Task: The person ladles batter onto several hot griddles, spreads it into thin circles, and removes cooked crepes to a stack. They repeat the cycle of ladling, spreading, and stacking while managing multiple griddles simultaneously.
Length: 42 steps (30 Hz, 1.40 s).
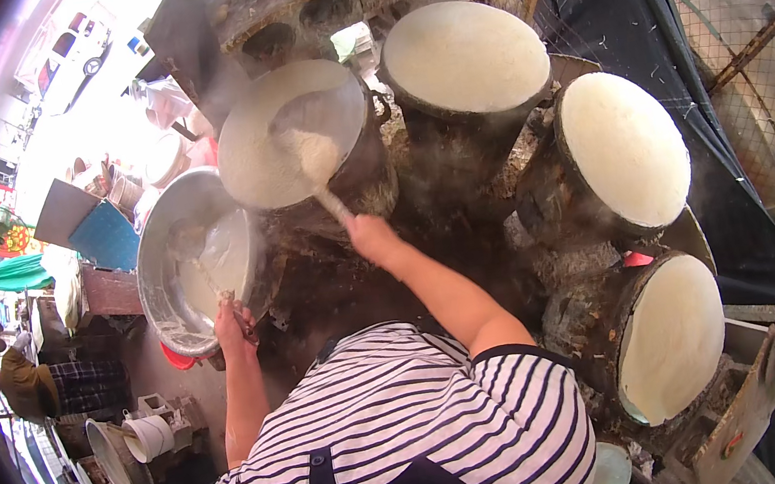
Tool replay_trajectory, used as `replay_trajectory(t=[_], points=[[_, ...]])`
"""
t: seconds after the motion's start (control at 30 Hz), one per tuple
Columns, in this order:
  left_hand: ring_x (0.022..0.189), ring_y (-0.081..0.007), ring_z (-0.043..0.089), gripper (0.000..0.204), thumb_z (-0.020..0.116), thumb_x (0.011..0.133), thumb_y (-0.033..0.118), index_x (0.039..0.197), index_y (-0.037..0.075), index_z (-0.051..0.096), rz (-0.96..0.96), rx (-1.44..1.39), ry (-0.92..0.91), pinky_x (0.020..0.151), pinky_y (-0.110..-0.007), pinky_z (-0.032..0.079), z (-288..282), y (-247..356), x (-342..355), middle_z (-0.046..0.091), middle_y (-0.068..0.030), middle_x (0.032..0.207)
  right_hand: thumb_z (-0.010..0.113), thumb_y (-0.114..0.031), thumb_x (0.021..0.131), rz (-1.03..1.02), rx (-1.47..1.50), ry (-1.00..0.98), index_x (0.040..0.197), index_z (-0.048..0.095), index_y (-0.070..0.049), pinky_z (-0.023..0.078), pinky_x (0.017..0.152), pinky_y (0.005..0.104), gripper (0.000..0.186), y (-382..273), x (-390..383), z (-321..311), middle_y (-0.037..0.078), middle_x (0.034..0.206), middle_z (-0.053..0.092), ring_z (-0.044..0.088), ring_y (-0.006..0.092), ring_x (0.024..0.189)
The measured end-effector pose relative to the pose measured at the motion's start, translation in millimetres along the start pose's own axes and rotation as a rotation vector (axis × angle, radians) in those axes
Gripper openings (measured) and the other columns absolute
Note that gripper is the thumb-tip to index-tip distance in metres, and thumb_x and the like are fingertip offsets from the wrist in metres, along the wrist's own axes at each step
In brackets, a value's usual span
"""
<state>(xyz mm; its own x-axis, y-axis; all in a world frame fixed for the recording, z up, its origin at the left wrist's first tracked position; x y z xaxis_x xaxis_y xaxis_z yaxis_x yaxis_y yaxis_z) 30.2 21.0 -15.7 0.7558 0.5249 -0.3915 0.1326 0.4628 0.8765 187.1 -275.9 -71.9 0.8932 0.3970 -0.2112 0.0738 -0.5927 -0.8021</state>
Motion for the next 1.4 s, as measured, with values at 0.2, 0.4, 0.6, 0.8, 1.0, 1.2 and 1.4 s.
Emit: replay_trajectory(t=[0.2, 0.4, 0.6, 0.8, 1.0, 1.2, 1.4], points=[[0.046, -0.0106, 0.043, 0.015, 0.054, 0.089, 0.023, 0.085, 0.009, 0.048, -0.027, -0.004, 0.138, 0.037, -0.024, 0.036, 30.9, -19.8, -24.7, 0.046, -0.0006, 0.064, 0.033, -0.04, 0.094, 0.312, 0.458, -0.097, 0.071, 0.05, 0.0, 0.04, 0.034, 0.0353, 0.049, 6.7, -12.8, -60.5, 0.012, 0.05, 0.049, 0.046, 0.0223, 0.033], [0.048, -0.011, 0.047, 0.016, 0.054, 0.089, 0.022, 0.084, 0.009, 0.047, 0.002, 0.014, 0.128, 0.038, -0.025, 0.038, 41.5, -13.1, -18.0, 0.049, -0.001, 0.068, 0.039, -0.023, 0.093, -0.431, -0.366, 0.366, 0.085, 0.053, -0.001, 0.047, 0.043, 0.0415, 0.027, 68.5, 39.6, -24.3, 0.017, 0.059, 0.055, 0.054, 0.032, 0.044], [0.048, -0.0112, 0.046, 0.018, 0.054, 0.089, 0.023, 0.083, 0.008, 0.047, 0.004, 0.016, 0.162, 0.039, -0.024, 0.038, 42.1, -8.7, -21.2, 0.048, -0.0015, 0.067, 0.036, -0.026, 0.094, -0.144, -0.098, -0.017, 0.085, 0.052, 0.001, 0.049, 0.058, 0.0443, 0.032, 3.1, 31.9, -94.2, 0.019, 0.062, 0.055, 0.06, 0.0321, 0.063], [0.047, -0.0111, 0.045, 0.015, 0.054, 0.09, 0.025, 0.087, 0.011, 0.048, -0.023, -0.016, 0.182, 0.038, -0.023, 0.036, 27.5, -18.6, -7.7, 0.049, -0.0005, 0.069, 0.034, -0.038, 0.093, -0.009, -0.272, 0.232, 0.08, 0.06, -0.001, 0.047, 0.071, 0.0511, 0.046, 27.8, 65.9, -114.4, 0.025, 0.078, 0.061, 0.059, 0.0433, 0.079], [0.045, -0.0113, 0.045, 0.018, 0.051, 0.091, 0.025, 0.082, 0.01, 0.047, -0.036, -0.006, 0.274, 0.036, -0.025, 0.037, 17.9, -6.6, 2.7, 0.047, -0.0007, 0.065, 0.037, -0.028, 0.093, -0.301, -0.502, -0.08, 0.095, 0.056, -0.008, 0.048, 0.064, 0.0508, 0.027, 19.8, 58.5, -123.9, 0.017, 0.082, 0.059, 0.059, 0.04, 0.073], [0.045, -0.0108, 0.043, 0.016, 0.051, 0.091, 0.024, 0.085, 0.01, 0.047, -0.05, 0.006, 0.267, 0.036, -0.025, 0.036, 14.9, -10.1, 10.2, 0.047, -0.0002, 0.066, 0.044, -0.012, 0.084, -0.229, -0.656, 0.169, 0.101, 0.053, -0.004, 0.05, 0.064, 0.0492, 0.021, 24.5, 164.9, -169.2, 0.022, 0.077, 0.061, 0.062, 0.0381, 0.074], [0.044, -0.0094, 0.043, 0.015, 0.053, 0.09, 0.024, 0.087, 0.011, 0.048, -0.101, -0.015, 0.253, 0.036, -0.022, 0.035, 18.6, -10.7, 1.5, 0.047, -0.0002, 0.066, 0.041, -0.01, 0.081, 0.029, -0.294, 0.336, 0.134, 0.029, -0.005, 0.048, 0.065, 0.0504, 0.055, 3.7, 100.2, -115.8, 0.025, 0.075, 0.061, 0.061, 0.0412, 0.069]])
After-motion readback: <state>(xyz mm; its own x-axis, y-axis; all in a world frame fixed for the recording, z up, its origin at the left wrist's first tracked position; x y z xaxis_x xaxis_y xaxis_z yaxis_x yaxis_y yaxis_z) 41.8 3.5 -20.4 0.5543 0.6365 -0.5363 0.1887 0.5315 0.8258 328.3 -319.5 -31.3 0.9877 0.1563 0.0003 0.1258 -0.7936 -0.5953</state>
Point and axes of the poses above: each hand's wrist, its own x-axis towards the middle knuckle, its own z-axis out of the palm, y = z × x, the point moved 4 cm from there along x, towards the middle knuckle
